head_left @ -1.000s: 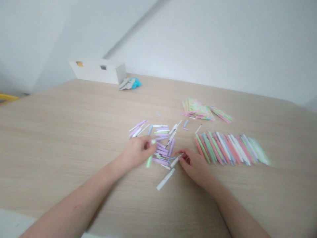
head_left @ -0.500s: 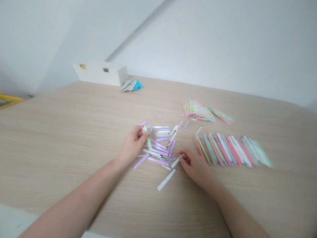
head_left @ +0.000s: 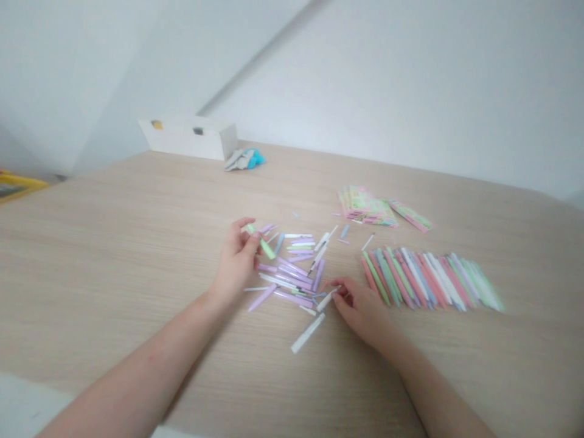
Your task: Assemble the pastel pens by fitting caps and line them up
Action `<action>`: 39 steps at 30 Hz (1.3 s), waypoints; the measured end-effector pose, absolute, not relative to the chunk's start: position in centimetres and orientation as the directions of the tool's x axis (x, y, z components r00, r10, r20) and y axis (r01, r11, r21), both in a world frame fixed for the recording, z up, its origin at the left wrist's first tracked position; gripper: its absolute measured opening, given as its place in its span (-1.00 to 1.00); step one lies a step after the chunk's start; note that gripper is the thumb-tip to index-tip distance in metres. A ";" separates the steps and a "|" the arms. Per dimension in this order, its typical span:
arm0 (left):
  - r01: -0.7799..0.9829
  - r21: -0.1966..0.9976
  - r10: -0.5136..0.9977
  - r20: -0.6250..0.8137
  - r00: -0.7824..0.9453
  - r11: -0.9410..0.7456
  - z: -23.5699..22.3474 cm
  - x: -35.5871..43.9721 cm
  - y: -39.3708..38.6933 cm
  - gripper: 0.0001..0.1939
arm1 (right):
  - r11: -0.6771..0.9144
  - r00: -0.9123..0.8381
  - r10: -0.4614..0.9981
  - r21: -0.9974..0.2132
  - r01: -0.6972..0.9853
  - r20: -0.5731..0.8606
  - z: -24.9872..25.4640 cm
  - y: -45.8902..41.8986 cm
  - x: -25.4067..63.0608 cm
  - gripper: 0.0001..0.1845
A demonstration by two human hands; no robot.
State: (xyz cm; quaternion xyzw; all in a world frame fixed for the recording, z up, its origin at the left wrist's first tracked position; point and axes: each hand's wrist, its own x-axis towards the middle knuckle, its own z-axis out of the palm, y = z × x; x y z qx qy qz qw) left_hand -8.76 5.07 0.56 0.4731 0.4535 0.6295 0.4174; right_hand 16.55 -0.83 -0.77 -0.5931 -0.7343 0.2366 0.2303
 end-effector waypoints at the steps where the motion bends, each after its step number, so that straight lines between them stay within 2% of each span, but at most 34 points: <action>1: -0.094 0.966 0.953 0.217 -0.210 -0.240 0.5 -8.8 5.1 -0.65 | 0.184 -0.189 0.980 -0.619 0.764 0.057 -0.8 -0.8 16.6 -0.74; 9: -0.146 0.964 0.950 0.180 -0.255 -0.222 0.9 -8.6 4.9 -0.59 | 0.185 -0.193 0.980 -0.617 0.765 0.054 -1.0 -0.7 16.7 -0.73; 18: -0.154 0.967 0.963 0.170 -0.211 -0.204 0.4 -8.5 5.0 -0.61 | 0.181 -0.196 0.980 -0.610 0.772 0.042 -0.8 -0.8 16.7 -0.69; 24: -0.170 0.966 0.967 0.159 -0.200 -0.194 0.4 -8.4 4.9 -0.59 | 0.164 -0.126 0.986 -0.560 0.812 0.106 -0.7 -0.4 17.8 -0.68; 32: -0.145 0.970 0.970 0.169 -0.177 -0.195 0.5 -8.1 4.6 -0.60 | 0.306 -0.261 0.952 -0.505 0.807 0.159 -1.2 -0.1 18.6 -0.61; 39: -0.144 0.971 0.970 0.165 -0.177 -0.192 0.5 -8.1 4.6 -0.60 | 0.301 -0.255 0.954 -0.495 0.815 0.159 -1.4 0.3 18.1 -0.77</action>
